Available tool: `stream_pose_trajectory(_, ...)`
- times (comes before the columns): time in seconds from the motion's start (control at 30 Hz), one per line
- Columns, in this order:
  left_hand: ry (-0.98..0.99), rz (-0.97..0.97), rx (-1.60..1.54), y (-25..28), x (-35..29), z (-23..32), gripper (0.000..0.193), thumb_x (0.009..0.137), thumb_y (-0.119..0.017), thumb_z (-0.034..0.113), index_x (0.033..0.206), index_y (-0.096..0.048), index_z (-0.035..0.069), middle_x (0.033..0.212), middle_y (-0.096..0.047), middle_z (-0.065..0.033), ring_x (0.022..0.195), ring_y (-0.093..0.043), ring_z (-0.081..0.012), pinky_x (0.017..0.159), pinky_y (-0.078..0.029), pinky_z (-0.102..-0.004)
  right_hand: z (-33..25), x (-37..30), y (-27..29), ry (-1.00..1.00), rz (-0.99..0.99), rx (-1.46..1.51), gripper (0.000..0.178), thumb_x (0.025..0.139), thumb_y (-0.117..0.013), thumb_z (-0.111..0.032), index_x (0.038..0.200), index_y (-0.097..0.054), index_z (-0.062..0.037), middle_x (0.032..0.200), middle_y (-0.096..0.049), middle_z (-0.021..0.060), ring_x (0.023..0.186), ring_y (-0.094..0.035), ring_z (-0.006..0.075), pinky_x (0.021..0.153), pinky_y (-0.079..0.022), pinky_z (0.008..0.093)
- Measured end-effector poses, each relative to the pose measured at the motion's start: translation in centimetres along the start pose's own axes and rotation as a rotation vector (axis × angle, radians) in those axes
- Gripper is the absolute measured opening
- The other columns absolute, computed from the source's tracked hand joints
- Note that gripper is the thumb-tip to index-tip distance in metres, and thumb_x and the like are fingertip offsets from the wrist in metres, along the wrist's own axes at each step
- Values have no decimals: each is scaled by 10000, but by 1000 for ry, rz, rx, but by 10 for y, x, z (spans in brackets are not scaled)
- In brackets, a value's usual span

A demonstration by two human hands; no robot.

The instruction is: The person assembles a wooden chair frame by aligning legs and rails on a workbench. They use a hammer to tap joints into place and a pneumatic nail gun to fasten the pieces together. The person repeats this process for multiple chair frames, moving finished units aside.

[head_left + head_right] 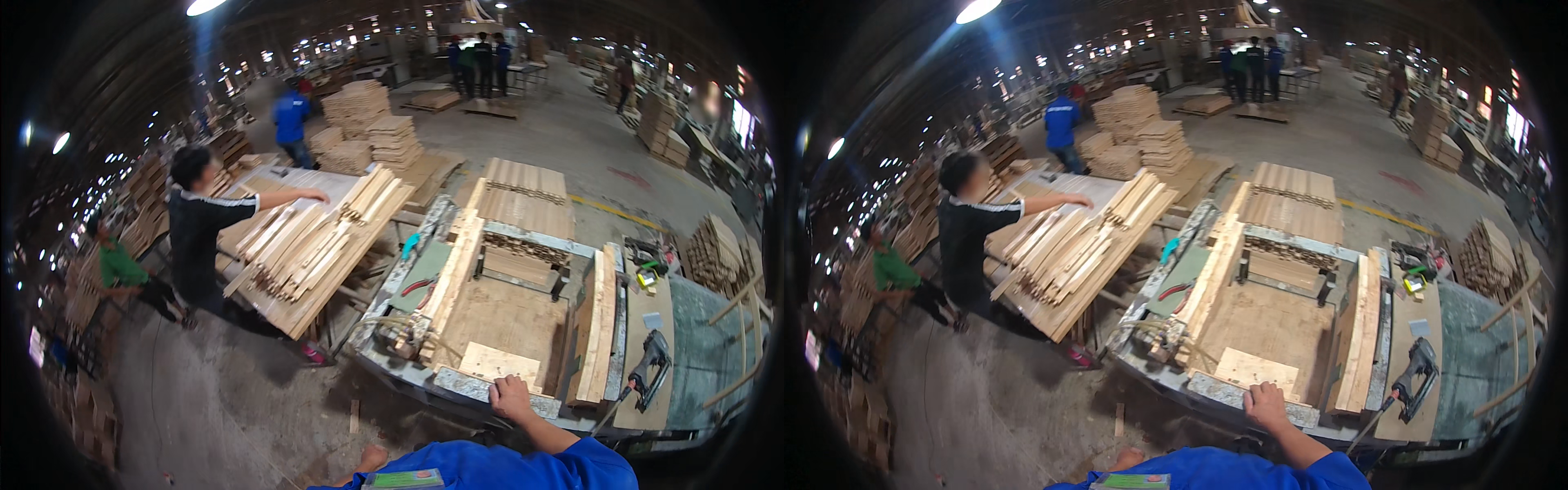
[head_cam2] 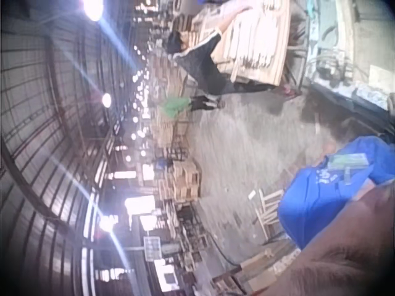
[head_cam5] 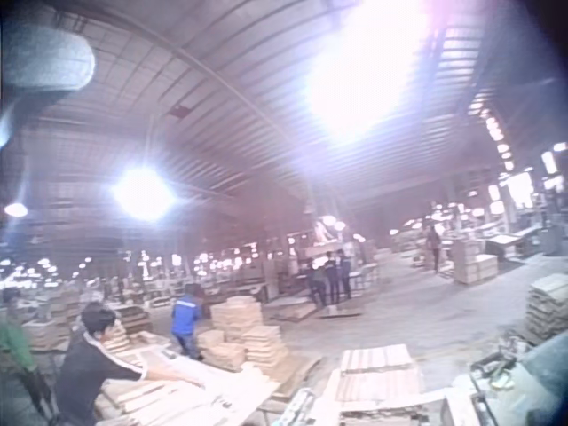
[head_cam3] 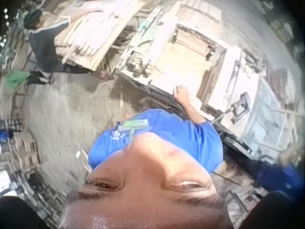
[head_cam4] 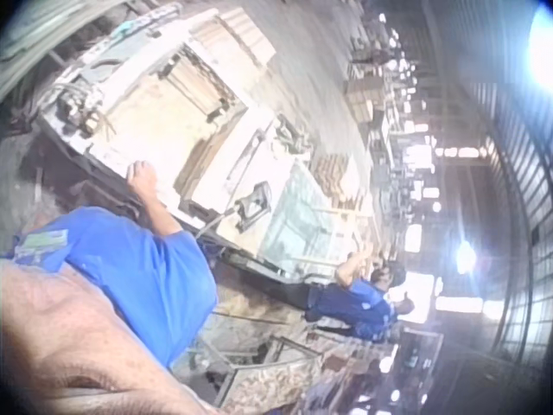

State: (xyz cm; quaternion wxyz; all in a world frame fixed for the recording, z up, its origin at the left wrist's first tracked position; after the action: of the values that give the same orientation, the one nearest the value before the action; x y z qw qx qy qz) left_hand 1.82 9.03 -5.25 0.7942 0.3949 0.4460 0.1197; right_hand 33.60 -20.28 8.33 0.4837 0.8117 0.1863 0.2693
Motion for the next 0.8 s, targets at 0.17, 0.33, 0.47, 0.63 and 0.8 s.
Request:
stream_pose_trajectory(0.17,-83,-120,-134,-32,22,76,311,897,-661,304,1018,-805,56,979,-762,-155,926,-715,-315,860,-572,-429,34,-4,0,-54,-113,85,327,951,-676,-345,1132,-726,-77,1010,-669,198,965,-652,396,852,-510,535)
stream_pose_trajectory(0.33,-88,-156,-456,-38,33,120,205,895,-714,222,979,-800,56,863,-754,-122,802,-706,-228,780,-568,-377,62,-15,36,-33,-133,62,528,933,-719,-369,1359,-632,-71,1303,-608,242,1238,-578,424,1041,-453,542)
stream_pose_trajectory(0.47,-306,-92,-511,-8,45,173,157,914,-734,173,978,-786,39,797,-739,-98,726,-680,-169,736,-559,-345,140,-26,97,-265,37,-117,699,949,-698,-445,1522,-527,-83,1532,-476,304,1454,-427,476,1220,-319,574)
stream_pose_trajectory(0.63,-633,73,-253,28,37,271,205,961,-701,199,1022,-762,13,808,-739,-125,740,-689,-187,751,-562,-367,232,-42,122,-436,-28,-192,775,1014,-558,-579,1611,-436,-100,1677,-291,313,1576,-246,483,1287,-202,582)
stream_pose_trajectory(0.8,-826,201,-219,49,17,389,203,1008,-638,157,1060,-734,-15,931,-734,-191,853,-720,-295,811,-551,-402,242,-38,114,-348,2,-268,759,1028,-494,-631,1577,-494,-108,1709,-242,282,1601,-181,458,1289,-97,620)
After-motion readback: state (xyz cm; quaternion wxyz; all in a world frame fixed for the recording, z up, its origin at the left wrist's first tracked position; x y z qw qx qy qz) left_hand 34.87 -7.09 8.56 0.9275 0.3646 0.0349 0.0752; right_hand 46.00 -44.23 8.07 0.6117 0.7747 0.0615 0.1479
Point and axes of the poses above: each hand's wrist, its own x-axis towards the middle knuckle, its own y-axis out of the back of the hand, z = x × y, the point moved 9 cm from there along x, towards the middle knuckle
